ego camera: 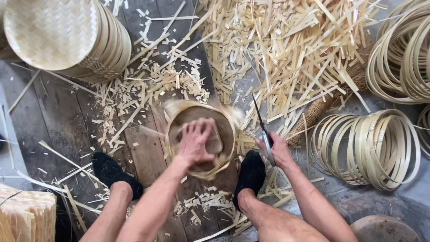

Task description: The person assembles bamboo basket lids by fitting a circular frame over a woven bamboo square, trimming the edges with scissors, and then securing it onto a wooden block to finalize the shape.

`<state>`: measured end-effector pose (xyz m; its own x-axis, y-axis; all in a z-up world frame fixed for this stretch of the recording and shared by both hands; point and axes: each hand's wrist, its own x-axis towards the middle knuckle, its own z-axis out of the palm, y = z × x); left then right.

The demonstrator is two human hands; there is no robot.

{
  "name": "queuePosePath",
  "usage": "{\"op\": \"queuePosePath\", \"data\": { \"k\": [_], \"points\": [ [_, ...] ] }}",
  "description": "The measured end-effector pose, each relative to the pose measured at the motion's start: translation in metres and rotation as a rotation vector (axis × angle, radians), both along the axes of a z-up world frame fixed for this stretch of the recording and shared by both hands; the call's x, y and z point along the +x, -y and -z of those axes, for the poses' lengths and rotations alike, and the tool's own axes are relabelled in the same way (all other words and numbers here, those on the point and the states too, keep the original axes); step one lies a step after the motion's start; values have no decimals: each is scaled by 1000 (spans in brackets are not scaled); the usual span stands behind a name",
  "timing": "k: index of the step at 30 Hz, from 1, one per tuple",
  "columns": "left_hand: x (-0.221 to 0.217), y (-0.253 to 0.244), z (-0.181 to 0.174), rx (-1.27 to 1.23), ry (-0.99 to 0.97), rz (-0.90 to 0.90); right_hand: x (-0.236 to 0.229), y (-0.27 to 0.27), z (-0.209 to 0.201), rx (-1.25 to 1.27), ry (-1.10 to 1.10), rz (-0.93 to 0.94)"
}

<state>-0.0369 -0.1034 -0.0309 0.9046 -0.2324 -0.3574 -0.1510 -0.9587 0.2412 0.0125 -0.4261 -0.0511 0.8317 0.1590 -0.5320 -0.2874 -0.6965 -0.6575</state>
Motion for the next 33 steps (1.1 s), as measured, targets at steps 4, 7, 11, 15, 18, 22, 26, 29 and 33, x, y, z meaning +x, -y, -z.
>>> {"op": "queuePosePath", "data": {
  "k": [4,7,11,15,18,22,26,29,33],
  "points": [
    [-15,-13,-23,208,-165,128,10,-4,-9,-109,42,-209],
    [-19,26,-11,-172,-21,-821,23,-12,-6,-295,171,-443],
    [-4,64,6,-27,78,-1048,43,-43,2,-389,230,-636],
    [-2,67,2,44,70,-1068,38,-55,24,-488,138,-644],
    [6,62,0,61,82,-996,39,-38,44,-511,203,-655],
    [0,63,3,54,99,-861,28,-28,45,-545,533,-612],
    [-5,65,-3,38,90,-746,32,-53,45,-544,703,-548],
    [-5,60,-5,35,88,-668,44,-25,58,-569,382,-689],
    [-11,54,-8,25,108,-555,47,-19,63,-576,571,-717]
  ]
}}
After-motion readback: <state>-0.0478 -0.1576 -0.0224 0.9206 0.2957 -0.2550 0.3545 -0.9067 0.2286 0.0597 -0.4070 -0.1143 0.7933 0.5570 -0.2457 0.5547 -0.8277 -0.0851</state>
